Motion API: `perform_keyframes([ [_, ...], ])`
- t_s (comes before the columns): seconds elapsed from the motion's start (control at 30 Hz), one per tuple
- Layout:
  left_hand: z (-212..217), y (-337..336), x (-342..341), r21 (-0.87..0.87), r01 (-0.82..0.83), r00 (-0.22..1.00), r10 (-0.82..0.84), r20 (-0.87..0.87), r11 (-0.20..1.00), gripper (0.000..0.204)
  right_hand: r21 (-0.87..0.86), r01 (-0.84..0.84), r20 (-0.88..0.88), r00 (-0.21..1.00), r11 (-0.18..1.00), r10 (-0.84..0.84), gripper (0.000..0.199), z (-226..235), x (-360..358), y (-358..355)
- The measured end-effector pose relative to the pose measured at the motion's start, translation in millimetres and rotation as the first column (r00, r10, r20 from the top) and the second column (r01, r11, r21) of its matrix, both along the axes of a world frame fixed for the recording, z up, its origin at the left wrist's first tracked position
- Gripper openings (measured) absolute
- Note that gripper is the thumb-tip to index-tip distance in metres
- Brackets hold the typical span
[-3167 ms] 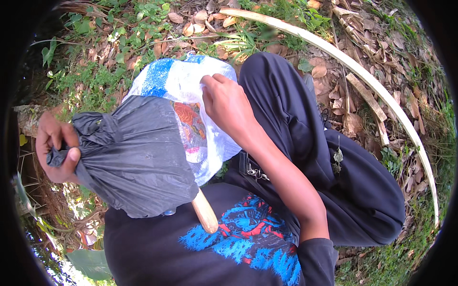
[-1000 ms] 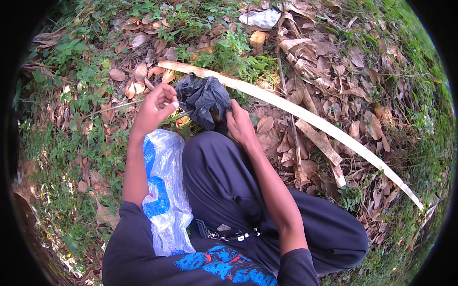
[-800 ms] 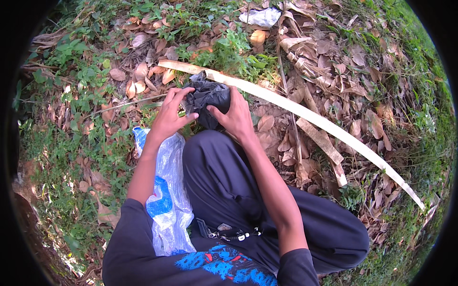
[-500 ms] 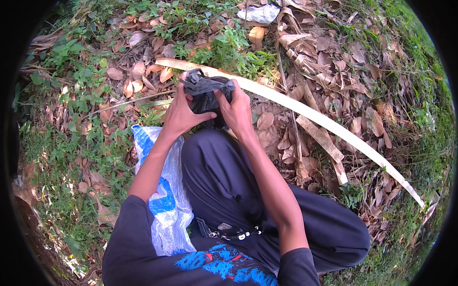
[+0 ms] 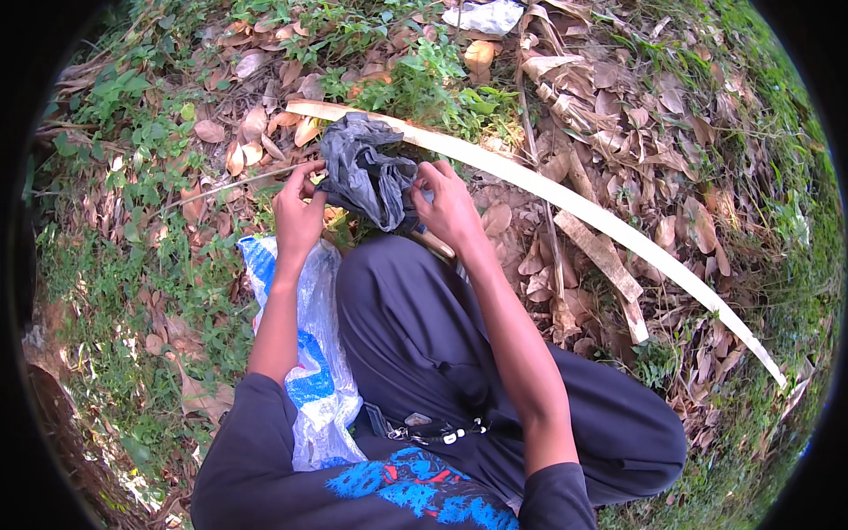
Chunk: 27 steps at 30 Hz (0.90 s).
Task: The person sits on the ground, retrieves a machete from a plastic bag, and uses it to split a long piece of wood into smaller sections. The person repeatedly strikes the wood with the machete to create smaller pieces.
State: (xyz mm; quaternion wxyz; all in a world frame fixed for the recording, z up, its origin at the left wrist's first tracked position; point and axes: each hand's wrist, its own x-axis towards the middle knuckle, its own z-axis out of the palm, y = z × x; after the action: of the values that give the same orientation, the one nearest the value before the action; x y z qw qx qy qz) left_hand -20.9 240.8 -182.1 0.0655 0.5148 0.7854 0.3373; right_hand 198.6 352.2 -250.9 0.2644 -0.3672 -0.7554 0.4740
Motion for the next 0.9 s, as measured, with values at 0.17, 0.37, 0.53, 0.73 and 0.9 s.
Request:
perform_keyframes([
  [0.17, 17.4, -39.3, 1.2, -0.251, 0.105, 0.994, -0.112, -0.013, 0.962, 0.053, -0.220, 0.022, -0.114, 0.992, 0.975, -0.048, 0.058, 15.7, -1.2, -2.6],
  [0.37, 69.4, -65.5, -12.8, -0.671, 0.283, 0.957, -0.246, 0.153, 0.686, 0.026, -0.136, -0.135, 0.168, 0.973, 0.981, 0.157, 0.059, 37.8, -13.6, -7.6],
  [0.53, 93.6, 12.6, 8.0, 0.105, 0.513, 0.747, -0.504, 0.434, 0.852, 0.022, -0.114, 0.059, -0.033, 0.997, 0.992, -0.064, 0.033, 26.0, -18.0, -15.7],
  [0.73, 45.8, 14.4, -3.3, -0.661, 0.382, 0.856, -0.516, -0.009, 0.646, 0.024, -0.782, 0.076, -0.355, 0.762, 0.619, -0.542, 0.023, -1.4, -9.8, -15.7],
  [0.9, 27.9, -11.7, -17.3, -0.751, 0.093, 0.858, -0.436, -0.273, 0.654, 0.060, -0.897, -0.113, -0.369, 0.725, 0.428, -0.582, 0.028, 26.2, -12.6, -10.6],
])
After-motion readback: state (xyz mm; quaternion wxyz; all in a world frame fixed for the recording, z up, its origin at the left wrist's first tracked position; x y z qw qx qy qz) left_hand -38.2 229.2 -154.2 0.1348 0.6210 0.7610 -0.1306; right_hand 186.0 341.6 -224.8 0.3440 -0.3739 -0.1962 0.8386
